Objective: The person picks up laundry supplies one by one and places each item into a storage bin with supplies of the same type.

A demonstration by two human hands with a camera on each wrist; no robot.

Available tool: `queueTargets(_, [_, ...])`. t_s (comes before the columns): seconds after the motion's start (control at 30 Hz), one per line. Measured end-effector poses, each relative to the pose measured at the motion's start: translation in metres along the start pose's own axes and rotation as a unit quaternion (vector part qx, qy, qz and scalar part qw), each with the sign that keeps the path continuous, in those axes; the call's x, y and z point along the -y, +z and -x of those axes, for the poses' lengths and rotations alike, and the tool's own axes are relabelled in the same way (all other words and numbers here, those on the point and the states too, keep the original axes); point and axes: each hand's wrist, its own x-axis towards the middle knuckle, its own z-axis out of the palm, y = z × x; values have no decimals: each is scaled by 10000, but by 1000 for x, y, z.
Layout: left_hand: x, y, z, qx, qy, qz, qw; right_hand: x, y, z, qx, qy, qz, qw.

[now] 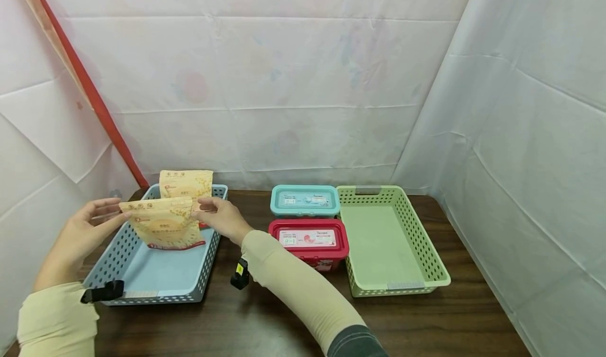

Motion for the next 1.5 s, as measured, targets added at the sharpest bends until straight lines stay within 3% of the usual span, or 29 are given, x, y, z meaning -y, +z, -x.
queueTargets(0.23, [-12,-2,2,-83,8,-399,9992,4,-4,4,27,-42,-54,10000])
queueTargets(0.87, [-39,0,14,-275,440,-472,9975,11,-37,29,77,-22,123,9999])
queueTargets(1.07, [-43,3,15,-281,571,-449,9970,10,-56,39,-8,4,227,9997])
queueTargets(1.33, [-47,13,14,-176,1263,-433,9909,7,-87,60,28,19,413,9991])
queueTargets(1.5, [-54,19,18,43,1286,-515,9903,1,-104,73,49,53,431,9990])
